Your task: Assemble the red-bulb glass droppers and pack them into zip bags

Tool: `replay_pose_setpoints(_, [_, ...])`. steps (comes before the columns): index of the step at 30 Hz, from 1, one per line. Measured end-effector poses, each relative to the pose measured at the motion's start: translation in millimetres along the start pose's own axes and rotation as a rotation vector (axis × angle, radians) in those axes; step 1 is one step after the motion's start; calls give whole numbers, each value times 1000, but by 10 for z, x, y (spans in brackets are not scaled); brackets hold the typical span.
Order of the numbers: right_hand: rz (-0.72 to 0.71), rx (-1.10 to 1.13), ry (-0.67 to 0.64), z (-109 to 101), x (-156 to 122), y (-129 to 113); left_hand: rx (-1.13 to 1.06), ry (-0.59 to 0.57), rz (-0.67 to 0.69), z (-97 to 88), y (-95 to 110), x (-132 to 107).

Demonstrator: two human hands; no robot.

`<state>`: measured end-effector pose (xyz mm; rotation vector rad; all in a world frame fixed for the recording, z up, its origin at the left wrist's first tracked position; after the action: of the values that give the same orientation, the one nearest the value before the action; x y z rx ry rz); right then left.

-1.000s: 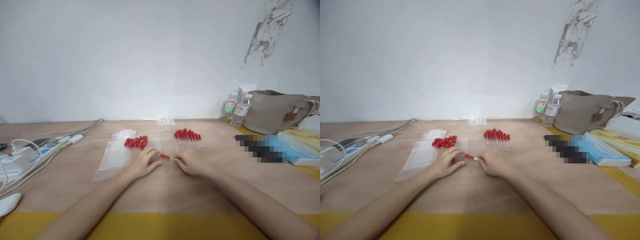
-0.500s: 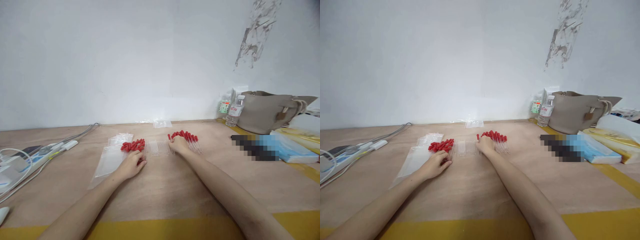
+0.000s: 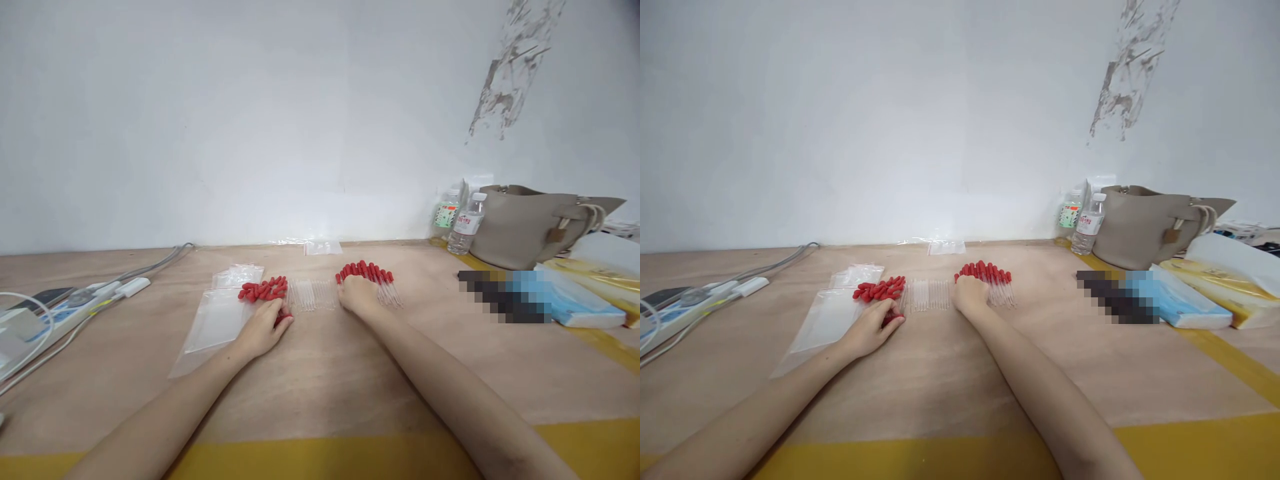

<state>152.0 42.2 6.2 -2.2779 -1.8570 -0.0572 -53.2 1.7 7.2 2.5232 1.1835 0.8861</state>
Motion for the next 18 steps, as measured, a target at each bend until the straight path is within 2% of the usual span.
replay_pose_setpoints(12, [31, 44, -34, 94, 40, -60, -9, 73, 95, 27, 113, -5])
replay_pose_setpoints(16, [28, 48, -12, 25, 27, -34, -49, 70, 102, 36, 118, -4])
replay_pose_setpoints(18, [-7, 53, 38, -69, -20, -9, -54, 71, 100, 27, 146, -9])
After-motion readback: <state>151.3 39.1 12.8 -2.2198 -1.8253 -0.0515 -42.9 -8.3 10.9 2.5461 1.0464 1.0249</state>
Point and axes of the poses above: each hand's wrist, its own x-axis towards the middle knuckle, its own z-axis out of the palm, y = z × x, the point moved 8 cm from there along x, towards the middle knuckle, and after that the axes turned 8 degrees about -x, right-handed, at the moved point
